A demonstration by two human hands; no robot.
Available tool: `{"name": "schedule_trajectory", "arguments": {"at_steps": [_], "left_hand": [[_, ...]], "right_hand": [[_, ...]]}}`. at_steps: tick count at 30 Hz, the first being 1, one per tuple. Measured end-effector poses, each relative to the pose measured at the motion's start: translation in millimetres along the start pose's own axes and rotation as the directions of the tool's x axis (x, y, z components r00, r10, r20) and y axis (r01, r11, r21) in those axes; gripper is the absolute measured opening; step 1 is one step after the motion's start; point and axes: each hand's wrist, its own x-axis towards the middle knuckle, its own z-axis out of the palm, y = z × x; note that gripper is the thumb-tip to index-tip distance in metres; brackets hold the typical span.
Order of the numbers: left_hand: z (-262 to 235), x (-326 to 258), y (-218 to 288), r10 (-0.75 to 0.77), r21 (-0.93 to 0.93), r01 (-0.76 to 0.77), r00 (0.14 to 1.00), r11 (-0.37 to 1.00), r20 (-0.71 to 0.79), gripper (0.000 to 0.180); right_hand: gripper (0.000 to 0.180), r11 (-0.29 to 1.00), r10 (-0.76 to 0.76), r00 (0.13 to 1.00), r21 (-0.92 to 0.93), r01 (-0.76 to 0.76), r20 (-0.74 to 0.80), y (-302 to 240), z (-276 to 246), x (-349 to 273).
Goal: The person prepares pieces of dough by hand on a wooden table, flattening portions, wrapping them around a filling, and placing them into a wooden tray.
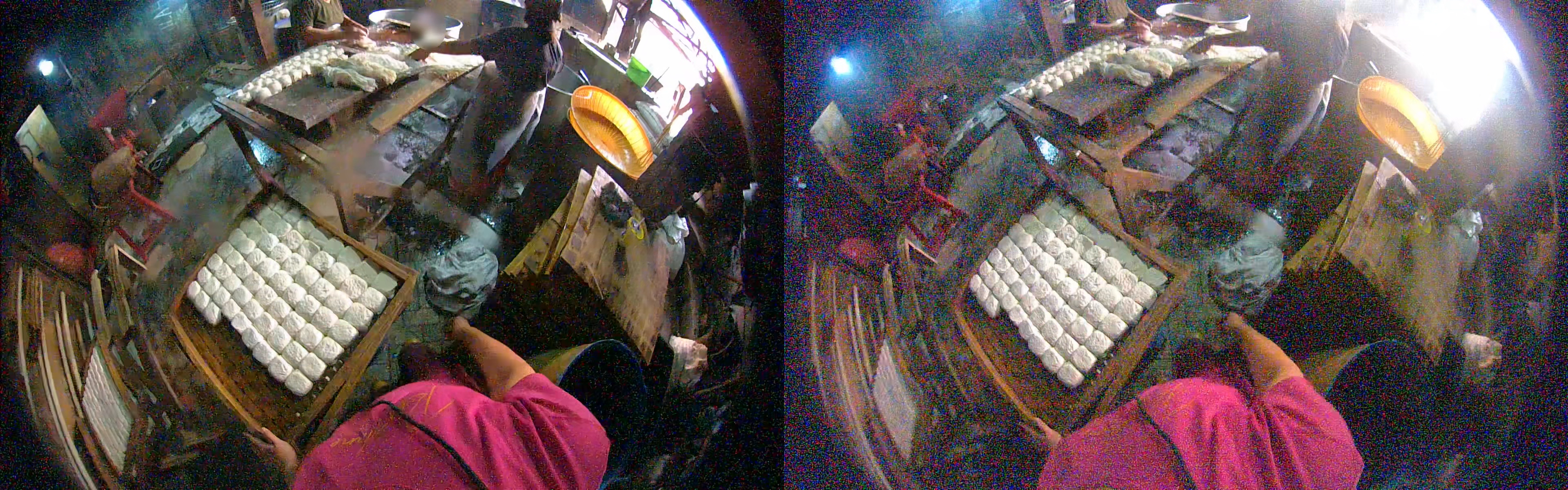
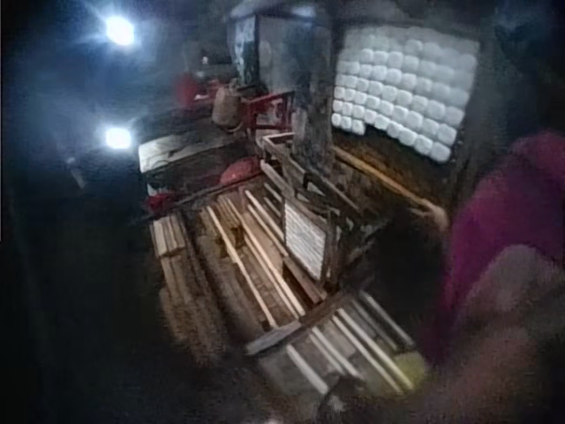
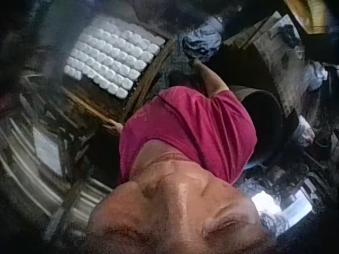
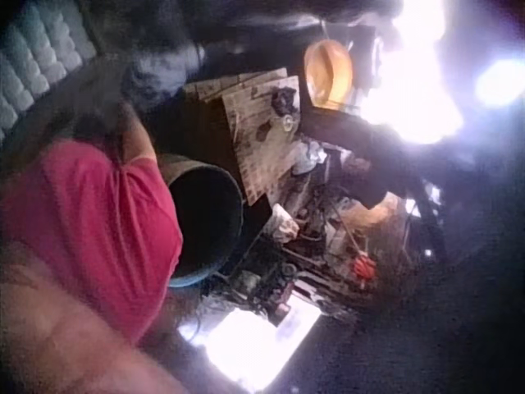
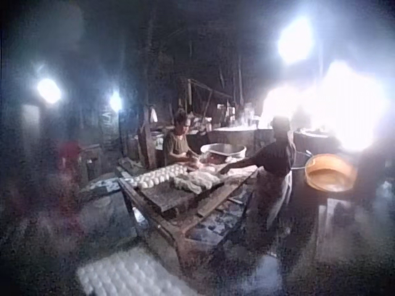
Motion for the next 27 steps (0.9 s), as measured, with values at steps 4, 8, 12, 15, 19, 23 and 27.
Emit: {"name": "schedule_trajectory", "arguments": {"at_steps": [4,8,12,15,19,23,27], "left_hand": [[13.3,2.4,-21.5,-0.078,-0.184,0.082,0.997,0.979,0.026,0.057],[-15.2,5.3,24.7,-0.359,0.156,0.372,0.928,0.915,-0.101,0.064],[22.5,-5.8,31.3,-0.401,0.276,0.607,0.739,0.745,-0.541,0.066],[45.8,-3.0,75.0,-0.379,0.216,0.637,0.660,0.740,-0.648,0.067],[61.1,-9.8,110.5,-0.390,0.179,0.657,0.620,0.732,-0.681,0.067],[51.8,-10.3,162.6,-0.273,0.247,0.609,0.632,0.753,-0.725,0.064],[16.2,-6.1,267.2,-0.548,0.145,0.603,0.783,0.784,-0.295,0.062]], "right_hand": [[0.030,0.646,0.215,0.956,0.763,0.013,-0.198,1.0,1.4,32.6],[0.029,0.771,0.178,0.979,0.632,-0.079,-0.095,-4.4,-31.4,40.1],[0.028,0.859,0.078,0.995,0.511,-0.035,-0.063,14.5,-90.5,72.6],[0.028,0.882,0.053,0.997,0.471,-0.020,-0.058,37.3,-129.6,96.6],[0.027,0.906,0.028,0.994,0.422,0.020,-0.108,54.3,-185.9,129.5],[0.027,0.926,0.017,0.989,0.376,0.040,-0.147,70.8,-204.7,156.5],[0.026,0.982,-0.012,0.970,0.182,0.059,-0.245,109.8,-190.5,170.0]]}}
